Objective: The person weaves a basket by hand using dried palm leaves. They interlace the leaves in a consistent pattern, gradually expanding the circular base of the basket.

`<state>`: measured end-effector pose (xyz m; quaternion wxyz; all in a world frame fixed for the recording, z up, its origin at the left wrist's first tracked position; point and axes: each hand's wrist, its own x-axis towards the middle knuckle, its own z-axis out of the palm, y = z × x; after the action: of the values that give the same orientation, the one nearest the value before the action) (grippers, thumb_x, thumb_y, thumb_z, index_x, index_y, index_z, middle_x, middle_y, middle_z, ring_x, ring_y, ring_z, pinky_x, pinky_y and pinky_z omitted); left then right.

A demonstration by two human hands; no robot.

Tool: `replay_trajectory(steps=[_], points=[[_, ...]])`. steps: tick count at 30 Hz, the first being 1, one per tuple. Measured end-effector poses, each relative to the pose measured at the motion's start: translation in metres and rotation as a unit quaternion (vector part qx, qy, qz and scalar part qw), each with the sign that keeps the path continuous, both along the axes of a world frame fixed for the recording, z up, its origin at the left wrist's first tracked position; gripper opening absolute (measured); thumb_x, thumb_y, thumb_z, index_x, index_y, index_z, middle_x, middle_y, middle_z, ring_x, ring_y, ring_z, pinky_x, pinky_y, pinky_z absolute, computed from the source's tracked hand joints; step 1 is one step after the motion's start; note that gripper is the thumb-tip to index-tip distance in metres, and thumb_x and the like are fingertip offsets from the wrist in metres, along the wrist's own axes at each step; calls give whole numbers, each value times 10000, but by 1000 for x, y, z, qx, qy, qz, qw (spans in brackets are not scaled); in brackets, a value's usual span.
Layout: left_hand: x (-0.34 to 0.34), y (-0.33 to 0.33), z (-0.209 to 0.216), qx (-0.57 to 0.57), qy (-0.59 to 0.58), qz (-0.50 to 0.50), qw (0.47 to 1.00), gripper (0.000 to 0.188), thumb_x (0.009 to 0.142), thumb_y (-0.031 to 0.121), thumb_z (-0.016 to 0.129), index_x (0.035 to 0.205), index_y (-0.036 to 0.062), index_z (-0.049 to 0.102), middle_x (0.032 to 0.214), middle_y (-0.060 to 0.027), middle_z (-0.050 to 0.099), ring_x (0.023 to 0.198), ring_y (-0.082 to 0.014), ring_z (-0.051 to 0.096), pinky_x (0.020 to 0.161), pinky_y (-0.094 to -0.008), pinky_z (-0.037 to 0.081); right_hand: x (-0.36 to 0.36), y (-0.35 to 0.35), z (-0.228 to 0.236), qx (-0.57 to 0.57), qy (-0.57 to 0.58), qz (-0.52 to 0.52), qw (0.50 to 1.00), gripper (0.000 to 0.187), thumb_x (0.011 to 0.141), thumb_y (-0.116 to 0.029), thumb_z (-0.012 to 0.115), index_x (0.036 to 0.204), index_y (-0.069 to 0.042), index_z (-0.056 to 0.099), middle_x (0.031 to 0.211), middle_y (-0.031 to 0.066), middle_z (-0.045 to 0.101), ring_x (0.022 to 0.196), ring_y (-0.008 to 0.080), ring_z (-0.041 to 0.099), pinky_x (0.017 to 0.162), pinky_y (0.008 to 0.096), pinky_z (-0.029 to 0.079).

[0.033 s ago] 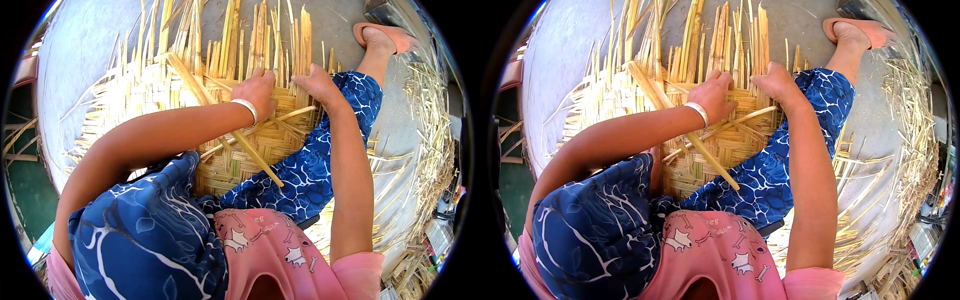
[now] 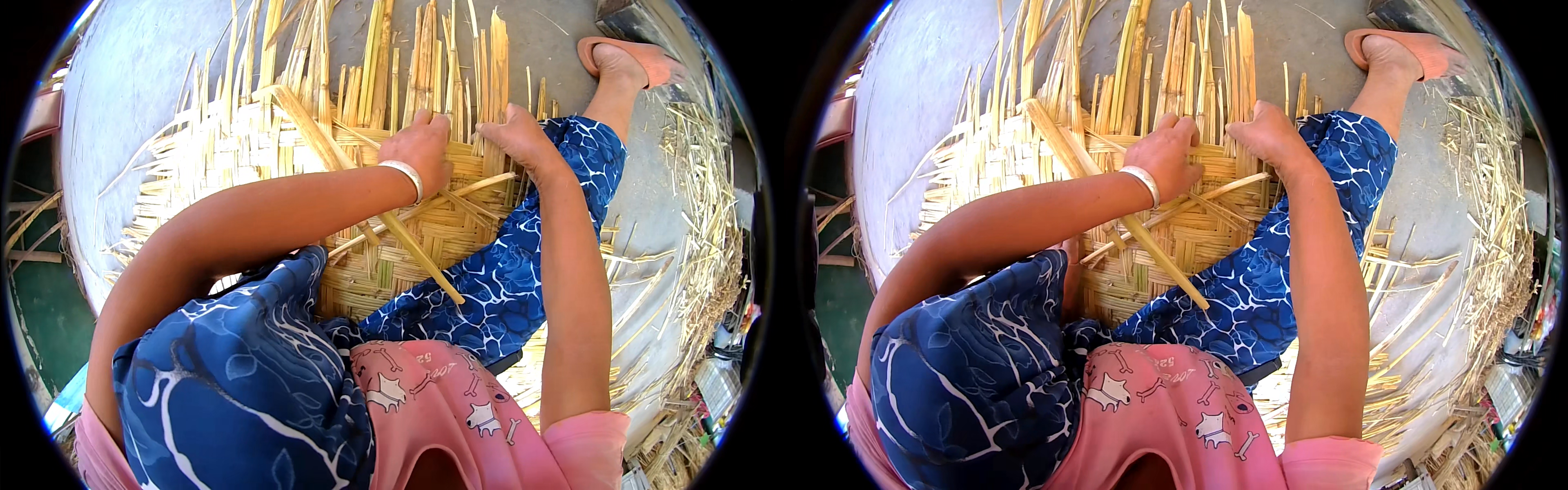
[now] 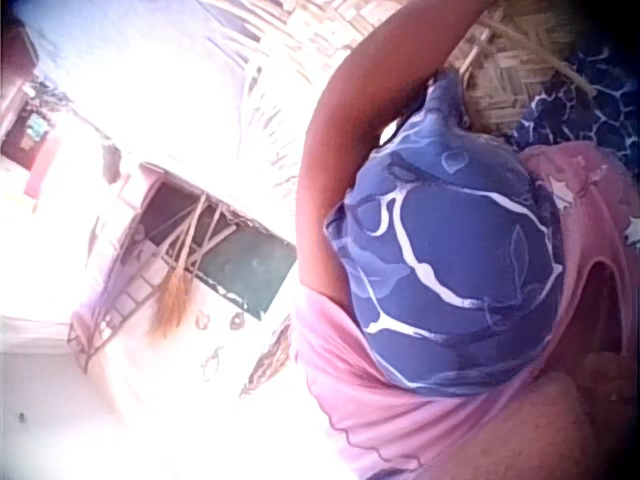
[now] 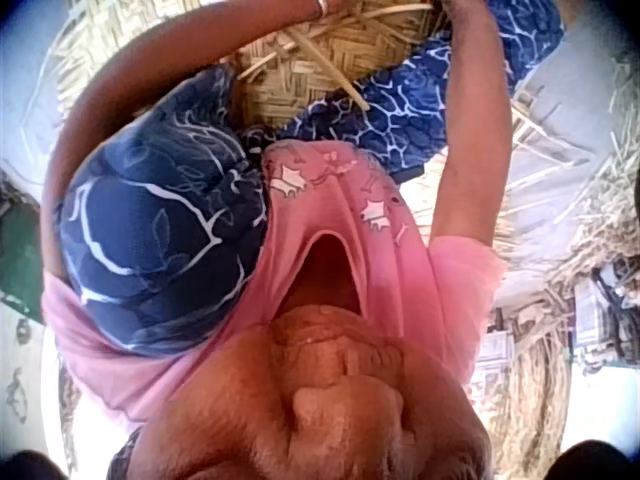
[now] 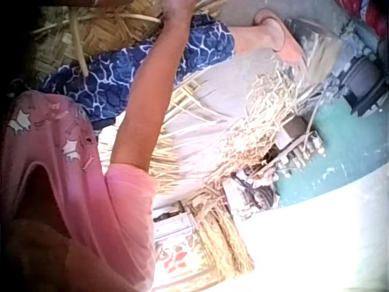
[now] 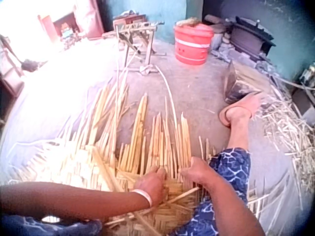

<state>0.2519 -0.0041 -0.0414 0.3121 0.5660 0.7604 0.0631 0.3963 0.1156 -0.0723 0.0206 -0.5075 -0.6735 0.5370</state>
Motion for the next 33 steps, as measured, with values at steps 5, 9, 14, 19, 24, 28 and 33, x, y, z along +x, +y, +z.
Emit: replay_trajectory(steps=[5,9,14,19,24,28,33], points=[[0,6,-3,-8,-18,-13,1000,295,703,182,644,952,74,528,1010,-133,514,896,-332,565,778,-400,458,2,-3,5,8,15,7,1000,439,695,-262,635,964,77,566,872,218,627,804,282,618,729,345,469],[-41,40,3,-79,-102,-162,978,310,745,295,635,905,30,606,862,-136,633,747,-260,624,687,-344,495,-5,-9,21,125,-64,-13,990,497,719,-346,641,963,80,564,902,257,621,861,351,614,742,379,466],[-107,81,66,-187,-115,-198,955,605,841,558,461,1028,4,617,834,-112,636,735,-212,618,729,-372,488,10,-12,27,192,74,-179,962,445,825,-269,617,1085,80,526,907,107,633,841,127,577,735,243,453],[-163,78,75,-245,-55,-100,963,680,876,574,326,1110,-9,588,1018,-149,622,881,-234,617,778,-375,483,23,-35,53,247,178,-327,895,363,898,-199,521,1136,74,504,1007,101,585,895,152,548,810,240,415],[-185,67,39,-98,43,-149,983,714,865,618,321,1053,-2,622,1040,-169,614,930,-297,595,889,-430,405,3,-121,72,121,270,-404,866,198,915,-132,468,1030,0,560,866,27,559,745,69,483,681,195,394],[-187,64,44,-199,-33,-123,972,741,856,650,293,1033,17,636,1087,-172,589,942,-310,580,909,-428,381,-29,-166,63,-65,269,-340,899,171,895,-124,501,1017,-11,540,941,49,571,812,106,528,730,235,449],[-188,40,47,-207,-84,-52,973,759,842,672,298,1027,19,638,1003,-146,603,869,-273,561,880,-398,391,-67,-154,54,-315,364,-329,813,262,886,-121,500,1113,7,478,1022,121,567,909,195,561,791,296,479]])
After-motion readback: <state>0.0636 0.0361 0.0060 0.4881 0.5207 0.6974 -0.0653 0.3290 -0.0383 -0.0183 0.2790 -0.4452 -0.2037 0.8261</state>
